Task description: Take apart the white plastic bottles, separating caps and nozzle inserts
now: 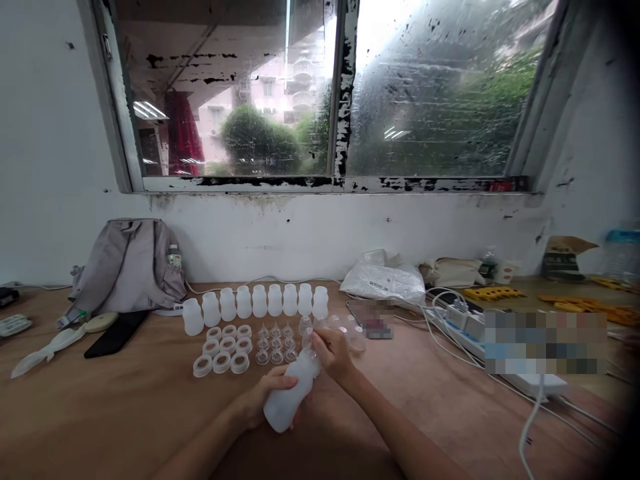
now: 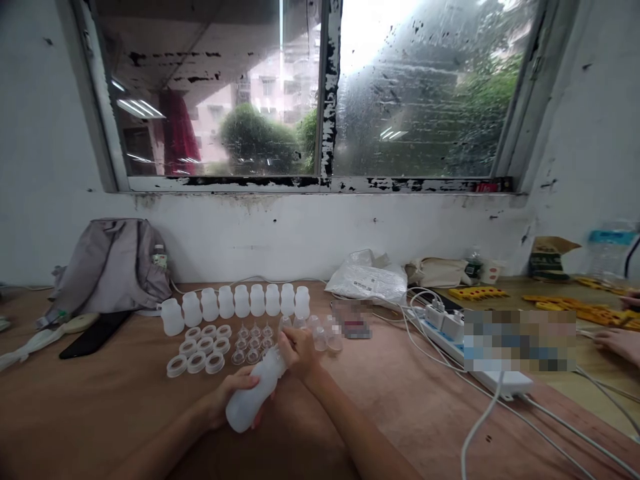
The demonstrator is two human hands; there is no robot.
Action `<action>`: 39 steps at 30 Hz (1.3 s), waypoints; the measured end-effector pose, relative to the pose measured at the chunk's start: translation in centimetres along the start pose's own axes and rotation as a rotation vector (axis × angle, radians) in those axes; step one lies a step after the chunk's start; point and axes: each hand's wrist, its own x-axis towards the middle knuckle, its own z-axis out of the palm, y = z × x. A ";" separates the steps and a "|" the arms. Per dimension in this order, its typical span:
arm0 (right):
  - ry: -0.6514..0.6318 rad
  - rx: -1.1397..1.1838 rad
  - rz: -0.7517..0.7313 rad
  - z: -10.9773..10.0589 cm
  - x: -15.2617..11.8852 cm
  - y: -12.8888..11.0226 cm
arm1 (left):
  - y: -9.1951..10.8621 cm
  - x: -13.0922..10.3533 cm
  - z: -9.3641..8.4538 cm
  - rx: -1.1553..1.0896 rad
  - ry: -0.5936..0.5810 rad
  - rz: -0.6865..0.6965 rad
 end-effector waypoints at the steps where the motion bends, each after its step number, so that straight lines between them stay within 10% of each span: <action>1: 0.006 0.016 -0.003 -0.1 0.0 0.0 | -0.3 0.0 -0.2 -0.052 -0.016 -0.005; 8: 0.340 -0.022 0.278 -2.6 1.7 2.7 | -0.8 -0.7 -1.3 -0.137 -0.101 -0.044; 16: -0.234 -0.265 0.396 -5.5 2.0 4.8 | -0.8 0.0 -2.1 -0.256 0.174 0.099; 23: -0.458 -0.128 0.636 -5.0 0.5 7.0 | -0.6 -0.2 -2.1 -0.225 0.226 0.112; 31: -0.321 0.031 0.411 -4.6 1.7 2.6 | -0.1 0.3 -0.7 0.179 0.374 0.186; 36: -0.373 0.131 0.305 -0.7 0.6 -0.2 | -0.5 0.7 -0.6 0.669 0.645 0.353; 39: -0.138 0.002 0.317 1.8 -0.4 -1.0 | -0.5 0.4 -0.4 0.781 0.717 0.353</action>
